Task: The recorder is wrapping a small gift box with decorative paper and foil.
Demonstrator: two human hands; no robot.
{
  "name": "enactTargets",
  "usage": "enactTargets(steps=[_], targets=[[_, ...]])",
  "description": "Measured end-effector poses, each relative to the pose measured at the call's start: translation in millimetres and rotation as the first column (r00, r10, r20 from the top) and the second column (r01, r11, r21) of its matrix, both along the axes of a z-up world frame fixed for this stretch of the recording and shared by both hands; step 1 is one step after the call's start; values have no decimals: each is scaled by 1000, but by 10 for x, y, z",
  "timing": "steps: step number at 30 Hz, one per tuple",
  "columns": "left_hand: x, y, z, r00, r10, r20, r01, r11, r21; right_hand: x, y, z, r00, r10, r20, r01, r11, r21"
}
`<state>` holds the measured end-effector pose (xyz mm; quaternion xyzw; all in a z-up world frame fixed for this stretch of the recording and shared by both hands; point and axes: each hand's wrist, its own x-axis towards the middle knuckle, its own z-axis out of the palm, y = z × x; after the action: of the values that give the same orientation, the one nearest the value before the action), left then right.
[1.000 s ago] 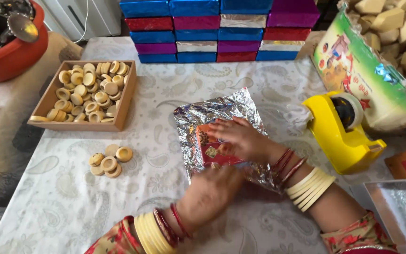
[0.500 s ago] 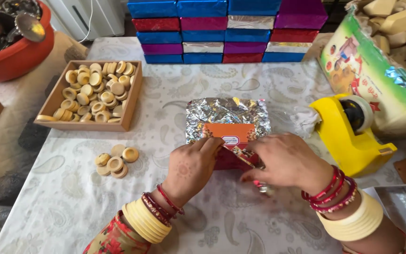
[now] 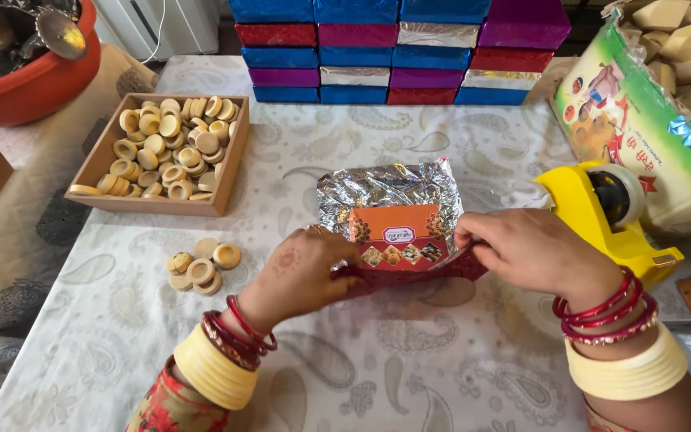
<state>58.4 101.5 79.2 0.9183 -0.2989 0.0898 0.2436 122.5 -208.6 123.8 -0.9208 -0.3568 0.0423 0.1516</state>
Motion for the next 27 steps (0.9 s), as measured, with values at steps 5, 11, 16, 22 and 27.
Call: enactTargets(steps=[5,11,16,22,27], targets=[[376,96,-642,926,-42,-374,-151,869,-471,213,-4,-117,991,-10,-131,13,1000,23],[496,-99,-1081,840,-7,-542,-459,522,-719,659,-373,-533,979,50,-197,-56,998,-25],[448,-215,-1187,834,282,-474,-551,470,-689,993,-545,-840,842,158,-516,-22,965,261],[467,-172,-1146,821,403,-405,-566,479,-671,1080,-522,-883,623,78,-778,263,916,302],[450,-196,-1114,775,470,-422,-629,519,-578,1199,-642,-1053,648,-83,-757,291,945,146]])
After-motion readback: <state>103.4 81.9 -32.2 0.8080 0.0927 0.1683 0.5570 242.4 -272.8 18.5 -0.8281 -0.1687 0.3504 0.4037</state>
